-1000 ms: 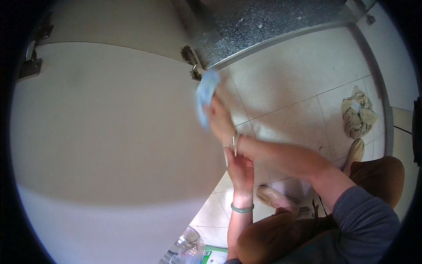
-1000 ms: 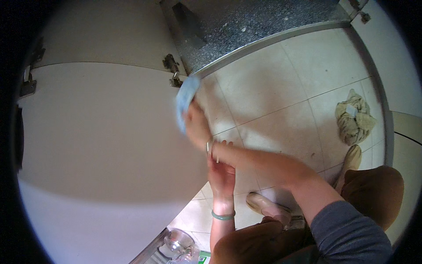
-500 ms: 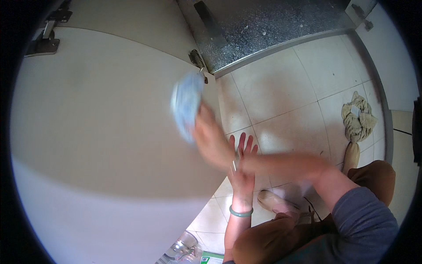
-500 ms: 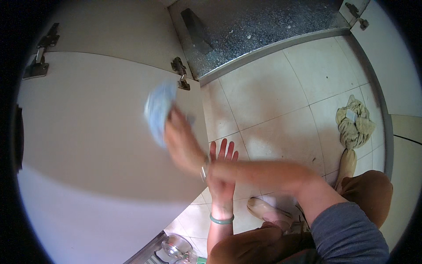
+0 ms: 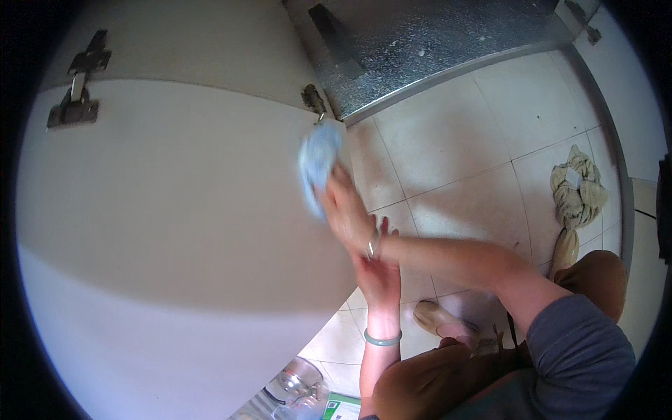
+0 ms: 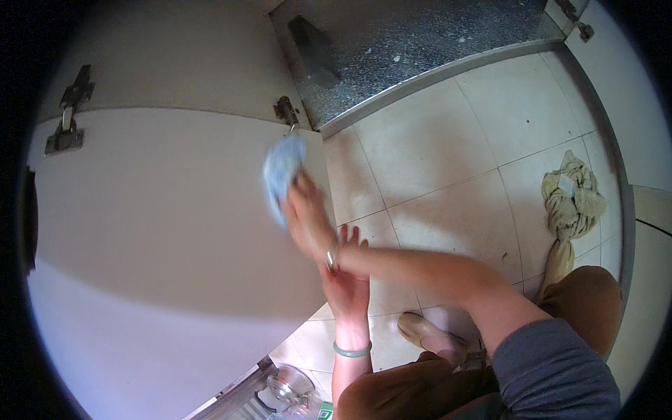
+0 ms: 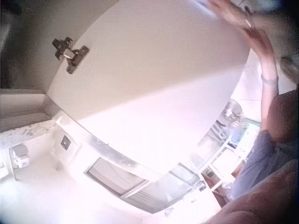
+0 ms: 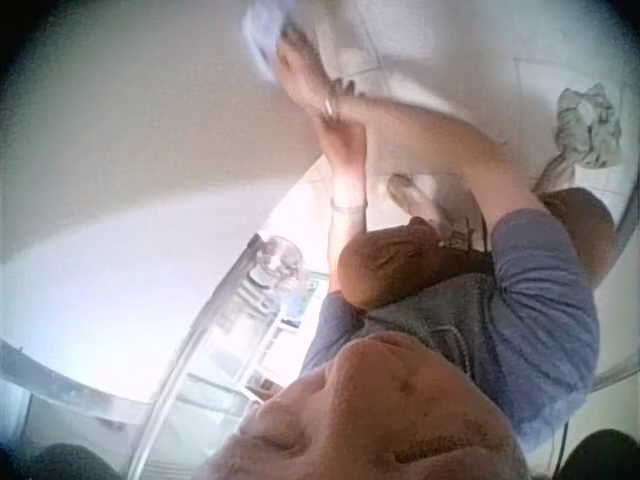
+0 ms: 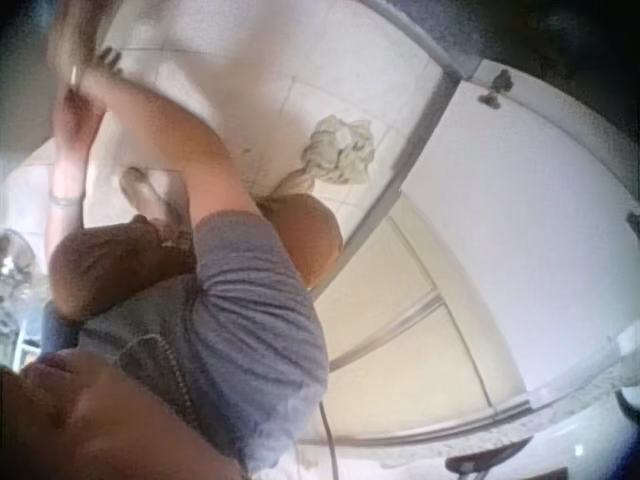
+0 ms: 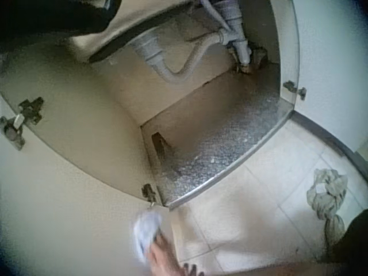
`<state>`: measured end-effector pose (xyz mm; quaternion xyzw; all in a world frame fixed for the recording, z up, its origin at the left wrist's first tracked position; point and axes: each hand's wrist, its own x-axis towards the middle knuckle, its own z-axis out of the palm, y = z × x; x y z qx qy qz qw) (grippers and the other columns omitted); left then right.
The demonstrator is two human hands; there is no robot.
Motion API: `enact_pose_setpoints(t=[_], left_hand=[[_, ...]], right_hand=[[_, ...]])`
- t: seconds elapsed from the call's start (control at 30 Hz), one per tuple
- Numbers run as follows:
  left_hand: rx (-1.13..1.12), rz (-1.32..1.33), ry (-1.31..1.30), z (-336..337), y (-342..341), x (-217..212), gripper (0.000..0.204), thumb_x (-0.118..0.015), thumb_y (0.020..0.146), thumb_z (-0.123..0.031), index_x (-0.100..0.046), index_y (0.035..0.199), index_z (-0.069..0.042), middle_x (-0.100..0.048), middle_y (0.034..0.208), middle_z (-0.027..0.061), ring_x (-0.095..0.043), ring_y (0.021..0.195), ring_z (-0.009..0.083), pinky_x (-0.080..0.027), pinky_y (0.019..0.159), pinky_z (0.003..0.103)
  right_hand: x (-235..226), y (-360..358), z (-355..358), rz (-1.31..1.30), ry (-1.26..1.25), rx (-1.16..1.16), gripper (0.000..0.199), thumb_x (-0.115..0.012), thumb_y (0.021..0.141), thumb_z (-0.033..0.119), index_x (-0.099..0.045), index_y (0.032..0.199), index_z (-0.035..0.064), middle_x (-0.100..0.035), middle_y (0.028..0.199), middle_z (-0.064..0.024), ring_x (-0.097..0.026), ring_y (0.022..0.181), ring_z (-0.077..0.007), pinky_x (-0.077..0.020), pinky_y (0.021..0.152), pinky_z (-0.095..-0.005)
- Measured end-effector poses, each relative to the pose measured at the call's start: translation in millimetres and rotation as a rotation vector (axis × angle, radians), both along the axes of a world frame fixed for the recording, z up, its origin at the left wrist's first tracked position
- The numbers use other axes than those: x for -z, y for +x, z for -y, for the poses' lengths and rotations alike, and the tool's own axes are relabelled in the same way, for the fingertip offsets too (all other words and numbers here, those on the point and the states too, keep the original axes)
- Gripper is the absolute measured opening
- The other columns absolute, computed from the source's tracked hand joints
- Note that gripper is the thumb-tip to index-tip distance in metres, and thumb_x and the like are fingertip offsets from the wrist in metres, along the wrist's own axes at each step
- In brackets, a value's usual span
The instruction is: The person cleans the interior and exterior surfaces of a white kitchen cabinet door using a blue cloth. They wipe the door while squatting, then rinse the cloth in a red basin of soapy water, wring it out, and continue wiping the cabinet door and adjacent surfaces.
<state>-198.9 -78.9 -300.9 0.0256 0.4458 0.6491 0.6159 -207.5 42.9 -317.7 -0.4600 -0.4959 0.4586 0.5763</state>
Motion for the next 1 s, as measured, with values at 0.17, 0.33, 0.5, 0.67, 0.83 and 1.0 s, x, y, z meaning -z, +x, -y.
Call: enact_pose_setpoints(t=[0.17, 0.33, 0.5, 0.67, 0.83, 1.0], left_hand=[[0.042, -0.025, 0.054, -13.2, 9.1, 2.9, 0.050, -0.040, 0.104, -0.040, -0.038, 0.143, -0.008, -0.042, 0.146, 0.0108, -0.039, 0.136, 0.0260, -0.034, 0.112, 0.042], [0.161, -0.065, 0.052, -35.6, 31.3, -8.6, 0.047, -0.039, 0.105, -0.038, -0.040, 0.141, -0.009, -0.048, 0.139, 0.0091, -0.042, 0.132, 0.0229, -0.036, 0.108, 0.041], [0.052, -0.051, 0.036, -6.4, 13.7, -1.4, 0.053, -0.036, 0.103, -0.038, -0.030, 0.149, -0.013, -0.031, 0.155, 0.0131, -0.033, 0.141, 0.0309, -0.025, 0.118, 0.045], [0.041, 0.034, 0.047, -17.3, 15.9, 7.7, 0.053, -0.038, 0.103, -0.044, -0.035, 0.146, -0.013, -0.048, 0.139, 0.0081, -0.047, 0.127, 0.0211, -0.034, 0.110, 0.039], [0.081, 0.045, -0.041, -23.4, 24.0, -2.6, 0.051, -0.038, 0.104, -0.045, -0.040, 0.142, -0.012, -0.053, 0.131, 0.0066, -0.050, 0.120, 0.0191, -0.037, 0.107, 0.038], [0.103, 0.067, -0.017, -5.2, 15.3, 13.0, 0.051, -0.036, 0.105, -0.039, -0.032, 0.148, -0.013, -0.037, 0.150, 0.0117, -0.036, 0.138, 0.0265, -0.028, 0.116, 0.044]], right_hand=[[4.4, 13.0, -7.3, -0.115, -0.168, -0.084, 0.036, -0.047, 0.097, 0.006, -0.050, 0.133, 0.0015, -0.043, 0.143, -0.0193, -0.043, 0.128, -0.0389, -0.0339, 0.109, -0.0429], [24.6, -1.8, -71.8, 0.066, -0.126, 0.336, 0.027, -0.047, 0.094, 0.006, -0.052, 0.119, -0.0013, -0.053, 0.120, -0.0202, -0.049, 0.109, -0.0403, -0.0402, 0.095, -0.0490], [4.0, -9.8, 25.4, -0.194, -0.153, -0.033, 0.033, -0.047, 0.097, 0.009, -0.051, 0.129, 0.0020, -0.048, 0.134, -0.0182, -0.047, 0.121, -0.0360, -0.0375, 0.103, -0.0458], [21.2, 7.9, -37.1, -0.040, -0.277, 0.066, 0.026, -0.049, 0.096, 0.008, -0.054, 0.120, 0.0006, -0.053, 0.129, -0.0221, -0.053, 0.116, -0.0381, -0.0412, 0.097, -0.0427], [45.5, -0.3, -87.2, -0.118, -0.170, 0.276, 0.025, -0.050, 0.095, 0.008, -0.054, 0.119, 0.0009, -0.054, 0.122, -0.0191, -0.051, 0.115, -0.0359, -0.0411, 0.098, -0.0424], [-48.8, 3.1, -7.8, -0.272, 0.155, -0.108, 0.037, -0.054, 0.091, 0.002, -0.055, 0.128, 0.0018, -0.041, 0.145, -0.0187, -0.031, 0.139, -0.0352, -0.0261, 0.112, -0.0442]])
